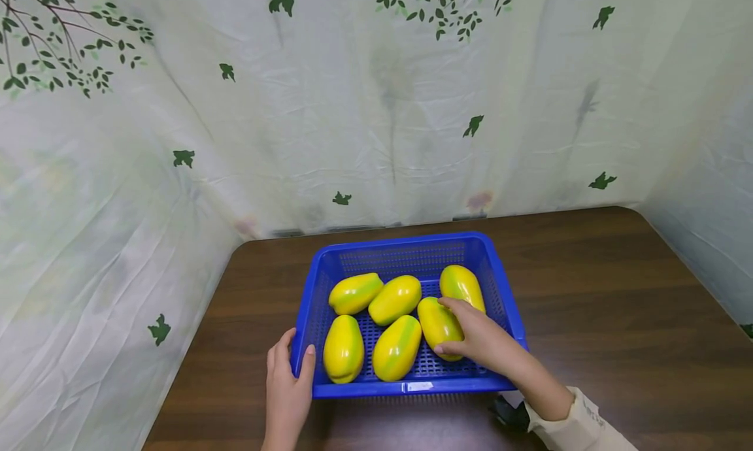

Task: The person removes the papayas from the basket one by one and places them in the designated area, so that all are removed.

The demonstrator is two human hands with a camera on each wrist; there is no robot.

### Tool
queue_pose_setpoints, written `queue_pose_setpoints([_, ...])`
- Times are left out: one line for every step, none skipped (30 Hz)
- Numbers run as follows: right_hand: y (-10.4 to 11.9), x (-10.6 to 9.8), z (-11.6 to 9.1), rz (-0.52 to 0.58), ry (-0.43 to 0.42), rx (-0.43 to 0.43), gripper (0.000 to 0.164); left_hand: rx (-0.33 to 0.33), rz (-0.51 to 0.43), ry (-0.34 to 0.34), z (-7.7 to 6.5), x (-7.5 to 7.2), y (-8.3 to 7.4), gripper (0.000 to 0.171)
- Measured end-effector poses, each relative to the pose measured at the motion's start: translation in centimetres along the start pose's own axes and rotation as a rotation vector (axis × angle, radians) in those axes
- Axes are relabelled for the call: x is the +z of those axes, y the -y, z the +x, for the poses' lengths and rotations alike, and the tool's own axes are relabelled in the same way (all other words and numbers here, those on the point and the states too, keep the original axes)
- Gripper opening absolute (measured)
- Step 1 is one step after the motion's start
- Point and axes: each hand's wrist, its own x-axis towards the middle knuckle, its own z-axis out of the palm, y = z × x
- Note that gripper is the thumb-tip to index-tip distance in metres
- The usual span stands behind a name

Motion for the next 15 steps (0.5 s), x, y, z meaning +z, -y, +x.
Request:
queue_pose_setpoints([-0.05, 0.06, 0.01, -0.002, 0.002, 0.004, 0.075, -0.001, -0.001, 0.001, 0.00, 0.02, 0.00, 0.045])
queue_pose_setpoints([-0.09, 0.10, 0.01, -0.005, 0.005, 0.004, 0.074, -0.005, -0.001, 0.004, 0.00, 0.03, 0.00, 0.045])
queue_pose_setpoints([-0.12, 0.16, 0.00, -0.012, 0.006, 0.006, 0.074, -0.010, 0.000, 0.007, -0.01, 0.04, 0.01, 0.045])
queue_pose_setpoints([-0.11, 0.21, -0.01, -0.021, 0.007, 0.006, 0.073, -0.015, -0.001, 0.010, -0.01, 0.03, 0.03, 0.045])
queue_pose_setpoints([-0.09, 0.27, -0.02, -0.032, 0.008, 0.004, 0.072, -0.018, -0.004, 0.012, -0.01, 0.03, 0.05, 0.045])
queue_pose_setpoints([-0.04, 0.32, -0.04, -0.044, 0.009, 0.001, 0.071, -0.020, -0.006, 0.013, -0.01, 0.03, 0.08, 0.045])
queue_pose_setpoints([0.00, 0.39, -0.06, -0.056, 0.011, 0.000, 0.070, -0.023, -0.009, 0.014, -0.01, 0.04, 0.11, 0.045])
queue_pose_setpoints([0.07, 0.43, -0.08, -0.067, 0.013, 0.000, 0.068, -0.020, -0.012, 0.013, -0.01, 0.05, 0.14, 0.045])
queue_pose_setpoints([0.14, 0.47, -0.10, -0.077, 0.014, 0.001, 0.067, -0.017, -0.016, 0.012, -0.02, 0.06, 0.17, 0.045])
queue_pose_setpoints([0.21, 0.50, -0.11, -0.085, 0.016, 0.002, 0.065, -0.013, -0.020, 0.010, -0.02, 0.08, 0.19, 0.045])
queue_pose_setpoints([0.27, 0.52, -0.10, -0.091, 0.017, 0.001, 0.064, -0.008, -0.022, 0.006, -0.03, 0.10, 0.21, 0.045])
queue_pose_setpoints([0.33, 0.52, -0.08, -0.095, 0.019, 0.002, 0.063, -0.004, -0.024, 0.004, -0.04, 0.12, 0.22, 0.044])
queue_pose_setpoints([0.35, 0.51, -0.06, -0.095, 0.020, 0.005, 0.062, 0.003, -0.026, 0.000, -0.05, 0.13, 0.22, 0.044])
queue_pose_setpoints([0.39, 0.47, -0.05, -0.092, 0.022, 0.009, 0.061, 0.008, -0.028, -0.005, -0.05, 0.15, 0.22, 0.044])
queue_pose_setpoints([0.43, 0.40, -0.05, -0.083, 0.025, 0.014, 0.060, 0.008, -0.027, -0.008, -0.06, 0.17, 0.21, 0.044])
